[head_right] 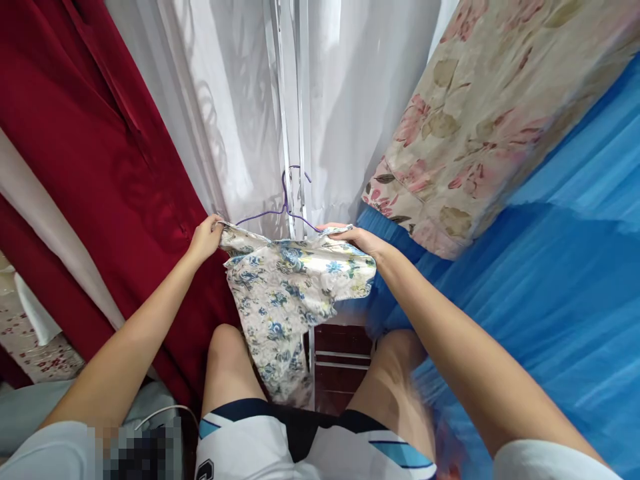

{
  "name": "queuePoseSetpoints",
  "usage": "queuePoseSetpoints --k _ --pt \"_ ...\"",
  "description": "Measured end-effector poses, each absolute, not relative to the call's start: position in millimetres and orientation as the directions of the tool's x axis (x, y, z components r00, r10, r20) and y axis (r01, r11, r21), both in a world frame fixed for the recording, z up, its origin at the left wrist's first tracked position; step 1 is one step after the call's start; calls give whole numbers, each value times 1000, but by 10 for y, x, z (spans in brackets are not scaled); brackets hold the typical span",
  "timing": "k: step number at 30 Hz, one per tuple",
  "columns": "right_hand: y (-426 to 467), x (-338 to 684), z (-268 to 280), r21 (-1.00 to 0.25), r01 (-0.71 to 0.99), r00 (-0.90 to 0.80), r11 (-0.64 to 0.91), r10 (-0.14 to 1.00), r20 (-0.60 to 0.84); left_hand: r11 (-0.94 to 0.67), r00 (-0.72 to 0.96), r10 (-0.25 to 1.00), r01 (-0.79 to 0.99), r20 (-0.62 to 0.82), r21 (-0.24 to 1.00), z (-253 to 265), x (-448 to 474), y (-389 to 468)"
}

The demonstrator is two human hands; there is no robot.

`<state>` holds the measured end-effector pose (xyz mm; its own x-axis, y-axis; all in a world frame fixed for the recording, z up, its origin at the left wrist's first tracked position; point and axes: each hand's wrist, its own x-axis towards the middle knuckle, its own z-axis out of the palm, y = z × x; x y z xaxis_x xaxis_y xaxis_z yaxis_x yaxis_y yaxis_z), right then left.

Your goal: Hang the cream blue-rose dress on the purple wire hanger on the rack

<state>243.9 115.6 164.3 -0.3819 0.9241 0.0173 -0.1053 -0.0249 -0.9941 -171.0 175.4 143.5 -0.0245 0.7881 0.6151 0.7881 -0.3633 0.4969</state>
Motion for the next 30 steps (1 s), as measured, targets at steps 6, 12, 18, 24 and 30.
queuePoseSetpoints --k 6,12,18,24,30 --pt "1210 2514 1674 -997 -66 -417 -30 909 0 -413 156 872 743 464 527 1245 -1646 1880" --pt "1150 2496 1698 -993 -100 -423 -67 906 -18 -454 30 795 693 606 560 1357 -1604 1890" --pt "1117 2498 1690 -992 -83 -390 -91 919 -52 -599 116 746 547 656 584 1668 -1209 1839" --pt "1012 2657 1482 -984 108 -176 140 977 119 -641 154 651 636 744 429 1738 -982 1485" --pt "581 2701 1004 -928 99 28 358 932 363 -598 192 537 773 821 211 1603 -1075 1189"
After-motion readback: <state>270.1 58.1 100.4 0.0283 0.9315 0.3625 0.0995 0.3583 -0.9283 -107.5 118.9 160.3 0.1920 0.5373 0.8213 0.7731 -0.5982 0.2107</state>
